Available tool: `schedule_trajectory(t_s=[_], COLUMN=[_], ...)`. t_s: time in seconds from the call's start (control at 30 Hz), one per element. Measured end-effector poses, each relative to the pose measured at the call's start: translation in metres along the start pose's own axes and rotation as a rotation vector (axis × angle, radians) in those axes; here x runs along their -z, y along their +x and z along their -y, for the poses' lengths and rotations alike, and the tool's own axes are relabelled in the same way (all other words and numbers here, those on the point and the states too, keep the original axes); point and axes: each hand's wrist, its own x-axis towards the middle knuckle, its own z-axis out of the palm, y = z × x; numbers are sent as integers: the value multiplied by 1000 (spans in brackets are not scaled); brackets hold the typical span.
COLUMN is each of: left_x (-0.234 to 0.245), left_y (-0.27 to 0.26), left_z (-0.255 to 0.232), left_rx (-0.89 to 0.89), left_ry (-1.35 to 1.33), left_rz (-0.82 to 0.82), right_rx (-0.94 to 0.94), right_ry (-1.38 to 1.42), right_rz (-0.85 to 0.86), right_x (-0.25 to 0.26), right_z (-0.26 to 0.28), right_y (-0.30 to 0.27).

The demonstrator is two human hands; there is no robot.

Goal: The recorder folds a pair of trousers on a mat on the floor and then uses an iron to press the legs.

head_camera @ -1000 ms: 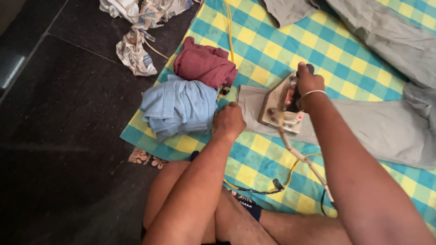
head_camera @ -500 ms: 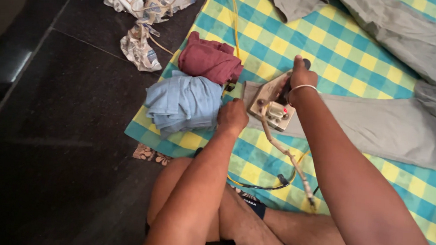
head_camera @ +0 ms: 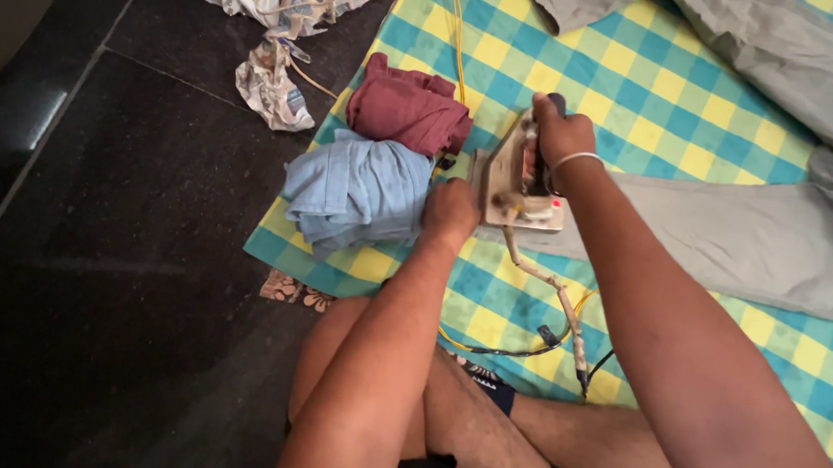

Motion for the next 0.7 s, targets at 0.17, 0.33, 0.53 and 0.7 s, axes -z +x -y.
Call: schedule_trajectory(t_s=[0.17,0.33,0.53,0.7], left_x=[-6,-23,-19,-12], left_y=[8,20,17,8], left_z=[5,12,9,3], left_rx=[12,36,47,-1], left_ry=[24,80,67,83], left_rz=[-1,-4,6,6], right_rx=[-18,22,173,71], right_ry=[226,22,-334,-111], right_rz=[-104,-9,221,5], right_x=[-6,7,8,1], right_z=[-17,2,6,-3], right_y=[36,19,15,30])
